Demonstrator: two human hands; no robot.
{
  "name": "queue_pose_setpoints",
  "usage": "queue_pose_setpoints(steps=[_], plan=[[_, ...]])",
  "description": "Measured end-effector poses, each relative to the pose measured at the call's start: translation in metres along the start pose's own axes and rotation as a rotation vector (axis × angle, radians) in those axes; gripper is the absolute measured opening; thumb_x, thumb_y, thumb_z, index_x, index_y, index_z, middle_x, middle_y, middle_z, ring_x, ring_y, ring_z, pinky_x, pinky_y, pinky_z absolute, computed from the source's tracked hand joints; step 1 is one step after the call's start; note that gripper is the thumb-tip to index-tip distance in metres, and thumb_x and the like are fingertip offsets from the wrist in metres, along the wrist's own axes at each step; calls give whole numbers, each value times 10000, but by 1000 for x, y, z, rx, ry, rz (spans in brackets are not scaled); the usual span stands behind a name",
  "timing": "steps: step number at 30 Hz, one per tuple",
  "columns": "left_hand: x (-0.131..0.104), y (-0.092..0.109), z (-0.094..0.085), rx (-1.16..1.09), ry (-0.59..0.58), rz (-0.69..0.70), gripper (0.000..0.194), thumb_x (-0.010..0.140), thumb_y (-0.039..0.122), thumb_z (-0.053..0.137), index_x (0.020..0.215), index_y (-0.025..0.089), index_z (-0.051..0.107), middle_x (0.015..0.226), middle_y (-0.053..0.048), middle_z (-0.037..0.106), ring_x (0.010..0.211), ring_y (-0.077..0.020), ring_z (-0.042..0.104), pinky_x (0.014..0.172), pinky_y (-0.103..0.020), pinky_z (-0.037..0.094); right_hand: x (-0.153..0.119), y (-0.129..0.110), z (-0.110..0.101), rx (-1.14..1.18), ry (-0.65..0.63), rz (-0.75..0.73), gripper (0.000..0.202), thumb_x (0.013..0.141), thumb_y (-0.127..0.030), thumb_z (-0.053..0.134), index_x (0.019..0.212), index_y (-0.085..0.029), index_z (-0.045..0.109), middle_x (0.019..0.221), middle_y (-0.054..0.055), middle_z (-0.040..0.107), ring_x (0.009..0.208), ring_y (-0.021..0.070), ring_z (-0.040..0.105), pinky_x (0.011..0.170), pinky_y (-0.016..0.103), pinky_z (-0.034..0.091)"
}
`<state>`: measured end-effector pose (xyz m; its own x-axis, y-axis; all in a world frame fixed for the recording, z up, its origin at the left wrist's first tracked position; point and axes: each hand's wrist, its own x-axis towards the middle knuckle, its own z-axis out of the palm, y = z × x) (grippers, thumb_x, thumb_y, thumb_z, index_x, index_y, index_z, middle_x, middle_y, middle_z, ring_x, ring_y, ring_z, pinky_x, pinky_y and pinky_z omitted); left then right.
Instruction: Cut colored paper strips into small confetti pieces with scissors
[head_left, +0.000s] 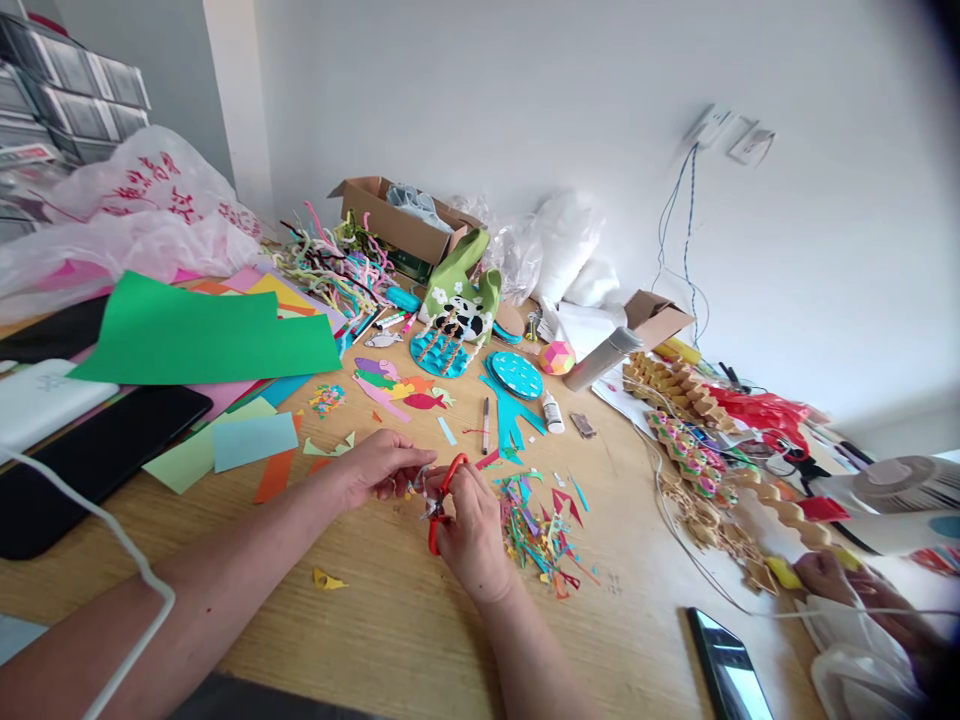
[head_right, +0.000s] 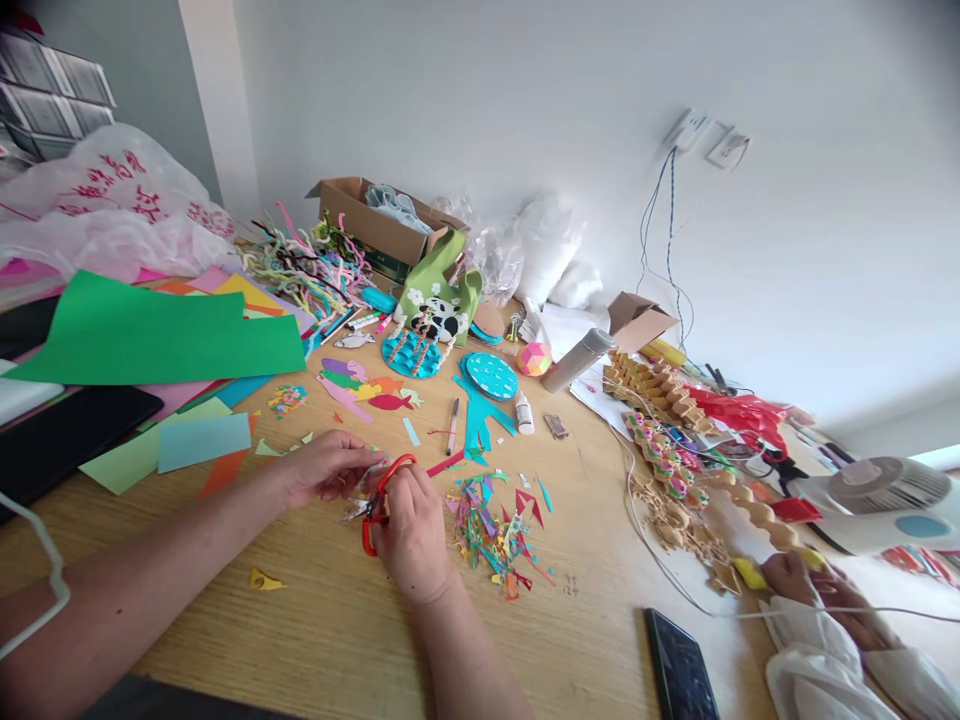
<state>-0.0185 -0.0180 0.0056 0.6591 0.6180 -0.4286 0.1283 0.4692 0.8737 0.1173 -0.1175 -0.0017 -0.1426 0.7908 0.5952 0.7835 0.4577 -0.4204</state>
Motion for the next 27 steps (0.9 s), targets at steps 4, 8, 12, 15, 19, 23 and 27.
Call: queue_pose_setpoints(steps=[4,8,12,15,19,23,27], plan=[[3,-3,-4,-50,-5,7,291,558,376,762,578,149,580,459,22,555,348,-65,403,351,-209,176,-1,1,1,11,10,40,286,659,12,421,838,-187,521,772,51,586,738,171,556,652,285,455],[5,-4,-5,-93,-3,43,260,562,334,756,604,150,578,471,27,551,384,-74,448,366,-202,232,-2,2,3,81,68,121,264,695,-1,450,864,-189,524,819,46,602,767,161,567,692,280,463],[4,-3,-4,-150,-22,77,246,554,289,760,625,145,574,518,13,590,413,-75,470,399,-205,287,-1,1,5,136,147,208,212,732,-35,492,869,-193,524,829,36,611,764,150,582,712,273,469],[4,-3,-3,-190,-10,94,244,547,274,766,652,139,593,563,-6,622,454,-81,495,435,-207,328,0,1,5,124,176,254,131,771,-91,522,855,-192,528,817,39,618,761,155,589,710,276,470],[5,-2,-5,-257,72,118,259,510,251,781,668,140,607,567,2,618,473,-85,500,458,-212,347,2,0,1,102,222,367,87,793,-216,604,851,-177,551,812,45,635,732,154,594,687,269,466],[8,-1,-6,-276,195,201,235,510,250,780,637,136,617,548,20,589,485,-74,495,498,-211,375,2,0,-3,182,177,506,235,773,-378,638,748,-154,574,668,27,630,573,127,547,548,227,422],[9,-1,-7,-292,252,289,230,528,287,773,613,136,623,530,25,563,487,-76,482,491,-211,372,0,2,2,204,-6,574,401,726,-515,635,596,-143,560,474,-7,530,426,91,436,408,194,285]])
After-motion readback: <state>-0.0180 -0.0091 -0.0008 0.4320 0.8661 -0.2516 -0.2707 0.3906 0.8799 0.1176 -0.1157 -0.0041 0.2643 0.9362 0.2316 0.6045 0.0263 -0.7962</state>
